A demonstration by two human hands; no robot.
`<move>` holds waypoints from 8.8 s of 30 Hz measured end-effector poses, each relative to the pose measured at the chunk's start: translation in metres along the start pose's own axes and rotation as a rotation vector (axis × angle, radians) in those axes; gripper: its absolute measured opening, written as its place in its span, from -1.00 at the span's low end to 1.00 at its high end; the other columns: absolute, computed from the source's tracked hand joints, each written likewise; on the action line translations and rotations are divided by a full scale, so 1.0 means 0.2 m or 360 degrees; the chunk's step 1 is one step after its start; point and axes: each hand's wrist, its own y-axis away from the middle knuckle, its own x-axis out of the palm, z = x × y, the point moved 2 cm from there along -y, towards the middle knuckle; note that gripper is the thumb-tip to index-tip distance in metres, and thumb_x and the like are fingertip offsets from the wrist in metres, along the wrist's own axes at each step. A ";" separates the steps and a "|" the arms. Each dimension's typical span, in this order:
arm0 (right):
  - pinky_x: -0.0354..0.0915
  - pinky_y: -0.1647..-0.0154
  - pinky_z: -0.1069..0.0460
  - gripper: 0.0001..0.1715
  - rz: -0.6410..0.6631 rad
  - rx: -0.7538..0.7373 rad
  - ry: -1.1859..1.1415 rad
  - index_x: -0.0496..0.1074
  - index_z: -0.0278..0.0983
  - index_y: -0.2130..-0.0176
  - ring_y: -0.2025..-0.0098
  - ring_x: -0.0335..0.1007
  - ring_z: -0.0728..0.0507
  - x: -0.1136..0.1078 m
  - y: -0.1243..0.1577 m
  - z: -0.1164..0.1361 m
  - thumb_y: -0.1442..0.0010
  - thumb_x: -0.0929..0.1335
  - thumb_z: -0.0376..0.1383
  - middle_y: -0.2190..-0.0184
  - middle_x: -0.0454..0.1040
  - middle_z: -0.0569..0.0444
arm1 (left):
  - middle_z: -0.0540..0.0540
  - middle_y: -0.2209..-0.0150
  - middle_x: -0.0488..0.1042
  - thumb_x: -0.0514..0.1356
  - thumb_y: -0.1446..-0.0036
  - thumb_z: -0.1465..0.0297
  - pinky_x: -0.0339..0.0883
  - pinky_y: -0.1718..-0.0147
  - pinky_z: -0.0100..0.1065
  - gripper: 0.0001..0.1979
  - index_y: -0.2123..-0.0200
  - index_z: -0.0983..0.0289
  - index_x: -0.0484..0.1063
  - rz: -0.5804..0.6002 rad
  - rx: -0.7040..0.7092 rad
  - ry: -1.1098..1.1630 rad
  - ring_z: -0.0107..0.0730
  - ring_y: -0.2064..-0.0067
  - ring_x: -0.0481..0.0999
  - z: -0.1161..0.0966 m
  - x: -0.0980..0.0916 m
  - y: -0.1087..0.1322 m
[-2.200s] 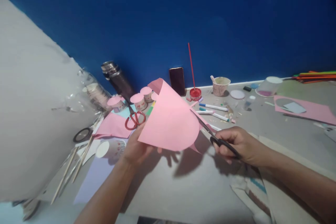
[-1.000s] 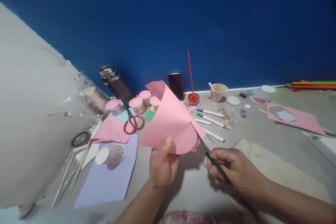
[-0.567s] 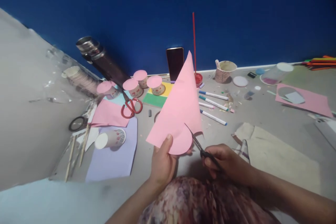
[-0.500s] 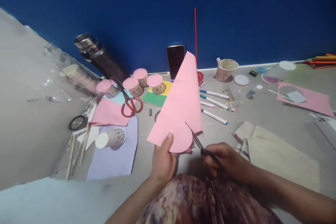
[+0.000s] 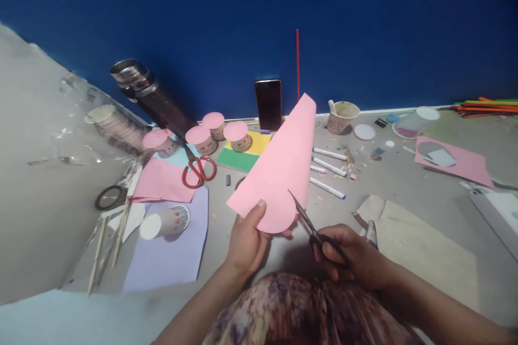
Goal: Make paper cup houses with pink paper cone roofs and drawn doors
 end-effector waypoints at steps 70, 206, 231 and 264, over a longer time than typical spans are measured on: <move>-0.07 0.60 0.09 -0.19 0.0088 -0.0078 0.0256 0.34 -0.27 0.49 0.63 -0.01 0.06 -0.07 0.01 0.01 -0.10 0.42 0.40 0.70 0.22 0.20 | 0.35 0.36 0.69 0.34 -0.23 0.23 0.56 0.62 -0.31 -0.52 -0.03 0.54 0.54 0.0578 -0.0200 -0.0250 0.02 0.38 0.72 -0.07 -0.09 -0.07; -0.05 0.57 0.07 -0.15 0.0003 0.0105 0.0442 0.31 -0.25 0.54 0.62 0.01 0.03 -0.02 0.04 0.04 0.01 0.43 0.45 0.72 0.24 0.17 | 0.33 0.40 0.67 0.39 -0.11 0.19 0.46 0.66 -0.39 -0.54 0.11 0.49 0.57 0.0845 -0.0612 -0.0802 -0.10 0.46 0.68 -0.21 -0.12 -0.10; 0.02 0.55 0.08 -0.19 0.0088 0.0042 0.0450 0.33 -0.26 0.50 0.61 0.04 0.04 -0.05 0.05 0.02 -0.08 0.41 0.41 0.69 0.29 0.17 | 0.21 0.45 0.66 0.39 -0.11 0.26 0.41 0.70 -0.45 -0.65 0.17 0.44 0.58 0.0904 -0.0662 -0.0912 -0.30 0.59 0.57 -0.25 -0.10 -0.10; -0.03 0.55 0.08 -0.29 0.0138 0.0106 0.0344 0.40 -0.29 0.46 0.59 0.08 0.03 -0.07 0.06 -0.03 -0.12 0.48 0.29 0.66 0.31 0.18 | 0.15 0.54 0.61 0.36 -0.14 0.21 0.37 0.65 -0.44 -0.71 0.29 0.38 0.57 0.0983 -0.0688 -0.1208 -0.34 0.63 0.52 -0.29 -0.09 -0.10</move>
